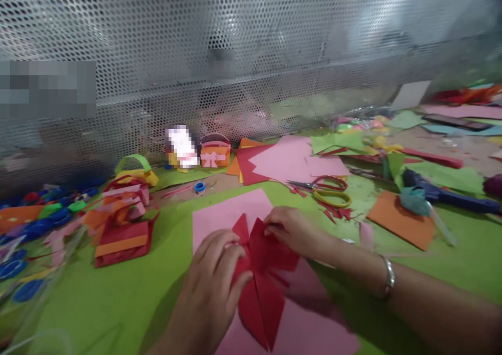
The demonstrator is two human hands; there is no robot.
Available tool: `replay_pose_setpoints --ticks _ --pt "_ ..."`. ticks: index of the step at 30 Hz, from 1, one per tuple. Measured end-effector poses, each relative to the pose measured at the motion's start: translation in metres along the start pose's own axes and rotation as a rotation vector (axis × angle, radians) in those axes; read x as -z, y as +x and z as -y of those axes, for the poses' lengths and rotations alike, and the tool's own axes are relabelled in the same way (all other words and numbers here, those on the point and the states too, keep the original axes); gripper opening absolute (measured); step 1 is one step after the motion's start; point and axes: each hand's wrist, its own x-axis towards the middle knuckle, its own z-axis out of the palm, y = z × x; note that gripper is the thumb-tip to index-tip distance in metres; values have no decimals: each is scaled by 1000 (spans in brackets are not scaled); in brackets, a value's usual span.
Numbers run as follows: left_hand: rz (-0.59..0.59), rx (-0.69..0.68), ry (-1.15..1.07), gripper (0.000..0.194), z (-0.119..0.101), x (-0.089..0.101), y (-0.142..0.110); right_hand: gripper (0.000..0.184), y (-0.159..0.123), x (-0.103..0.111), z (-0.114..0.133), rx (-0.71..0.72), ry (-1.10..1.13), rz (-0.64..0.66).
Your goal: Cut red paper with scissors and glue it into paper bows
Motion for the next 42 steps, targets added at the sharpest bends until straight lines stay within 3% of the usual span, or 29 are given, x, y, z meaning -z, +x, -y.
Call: replay_pose_setpoints --ticks 3,7,10,13,16,19,23,26,28,32,34,35,37,39,41,42 --pt "116 -21 91 10 0 7 6 15 -1 26 -20 -54 -89 -63" --pt "325 268 269 30 1 22 11 17 -4 56 -50 -175 -217 -100" --pt "455 446 214 44 0 29 12 22 -6 52 -50 -113 -215 -29" --pt "498 514 14 55 -2 27 12 56 -3 37 -31 38 -149 73" --pt "389 510 -115 60 -2 21 11 89 7 34 -10 205 -105 167" --pt "259 425 -149 61 -2 18 11 95 21 40 4 363 -92 285" --pt "225 403 -272 62 -2 17 12 99 33 38 16 473 -114 380" --pt "185 436 -409 64 -1 12 13 77 34 30 22 478 -153 356" --pt "169 372 -409 61 -1 10 13 58 29 28 25 458 -175 321" --pt "237 34 -271 46 -9 18 11 30 -4 36 31 400 -188 214" --pt "299 -73 -366 29 -16 27 10 26 -29 44 32 390 -141 202" --pt "311 -62 -498 26 -18 32 10 26 -41 47 31 385 -64 234" --pt "240 110 -831 36 -21 36 11 25 -59 52 27 342 138 331" --pt "9 382 -1016 37 -16 32 13 24 -64 53 18 239 293 361" --pt "-192 609 -899 31 -4 22 16 25 -58 49 9 106 325 269" --pt "-216 678 -783 29 2 15 18 25 -52 46 5 53 313 208"
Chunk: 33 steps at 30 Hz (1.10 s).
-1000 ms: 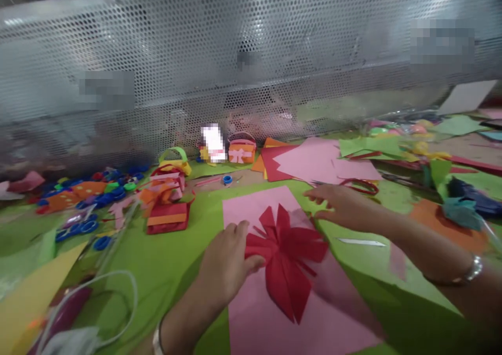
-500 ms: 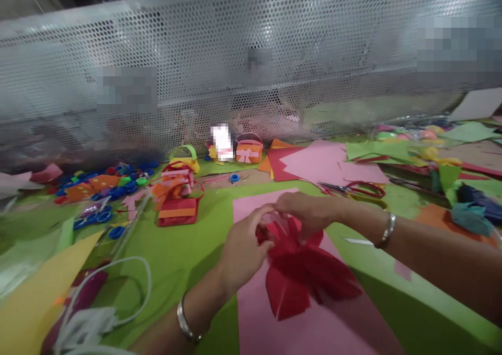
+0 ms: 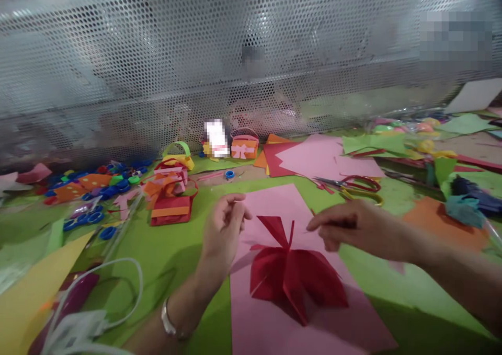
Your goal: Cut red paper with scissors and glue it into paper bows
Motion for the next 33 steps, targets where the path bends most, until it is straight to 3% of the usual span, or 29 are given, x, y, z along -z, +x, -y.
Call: replay_pose_setpoints --ticks 3,7,10,12,14,17,19,24,28,33 --pt "56 34 240 27 19 -3 13 23 20 -7 -10 -43 -104 -138" --pt "261 -36 333 22 21 -4 11 26 32 -26 -11 38 -188 -100" --pt "532 -107 293 43 9 -4 3 29 28 -38 -8 116 -204 -49" --pt "648 -67 147 46 3 -3 0 28 25 -43 -6 138 -205 -31" --pt "537 21 18 39 2 -2 1 25 22 -45 -4 149 -200 -15" --pt "224 14 102 27 8 -1 7 28 18 -48 -2 174 -196 4" --pt "182 -18 216 25 13 -1 11 25 16 -52 -3 210 -192 15" --pt "414 19 306 20 13 -5 3 32 9 -60 -6 308 -183 48" --pt "657 -144 647 17 1 -8 -10 25 6 -62 -2 171 -174 81" --pt "762 -156 824 9 -2 -8 -19 28 4 -63 7 24 -262 159"
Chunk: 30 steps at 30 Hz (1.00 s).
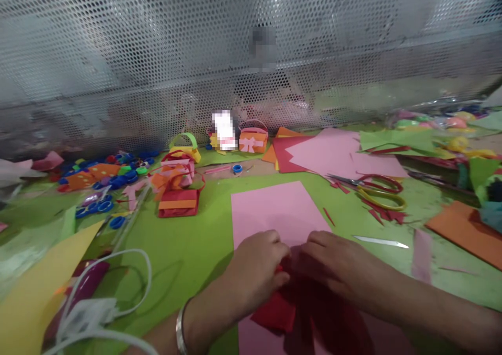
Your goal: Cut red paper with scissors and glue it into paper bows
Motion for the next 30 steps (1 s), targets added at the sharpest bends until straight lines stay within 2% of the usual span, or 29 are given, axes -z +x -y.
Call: replay_pose_setpoints --ticks 5,7,11,13,15,18,21,23,25,28,30 --pt "9 24 -169 15 1 -3 1 15 1 3 3 0 85 -12" --pt "-58 66 -283 15 -1 0 2 13 2 6 3 -16 135 -37" --pt "-319 128 -505 12 -7 9 1 13 5 18 7 -101 216 -178" --pt "-378 121 -629 10 -8 12 0 16 7 24 10 -113 228 -258" --pt "-386 114 -692 9 -8 13 -1 16 8 28 15 -98 224 -321" --pt "-454 91 -558 13 -6 9 -1 14 11 29 23 -59 215 -392" --pt "-545 62 -356 7 -4 6 -1 11 14 30 31 -23 215 -453" --pt "-557 86 -372 8 -3 8 -1 16 16 31 34 5 230 -482" --pt "-535 137 -520 8 -4 13 -3 18 18 34 33 37 256 -484" --pt "-457 200 -747 9 -3 22 -5 14 22 38 27 67 262 -454" --pt "-417 217 -798 9 0 26 -5 15 25 40 24 73 223 -472"
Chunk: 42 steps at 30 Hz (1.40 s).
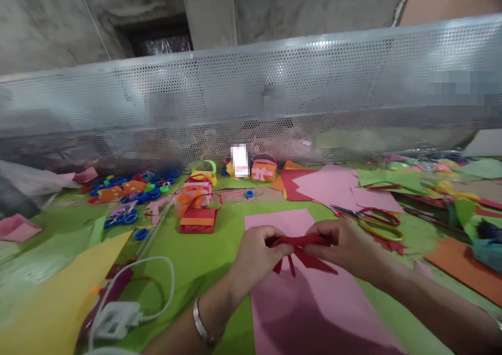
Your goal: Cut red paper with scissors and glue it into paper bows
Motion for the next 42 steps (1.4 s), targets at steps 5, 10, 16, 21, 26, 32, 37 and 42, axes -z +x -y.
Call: replay_pose_setpoints --ticks 5,10,16,21,26,32,37,42 --pt "14 -1 6 22 7 1 4 15 0 -11 0 171 -201 -204" --pt "19 64 -145 15 11 -4 7 23 -14 -29 7 456 -494 -319" --pt "77 224 -360 26 8 -3 6 30 -22 -39 11 541 -701 -357" --pt "63 193 -356 40 8 -5 2 24 -22 -39 8 519 -734 -278" --pt "42 145 -264 41 15 -5 4 53 -25 -21 5 479 -594 -97" --pt "151 117 -199 57 11 -2 2 36 -7 6 16 280 -148 -2" --pt "209 126 -270 64 1 -2 -2 20 11 -5 15 10 108 130" --pt "129 94 -208 56 6 -3 -1 22 13 -10 0 -78 189 41"
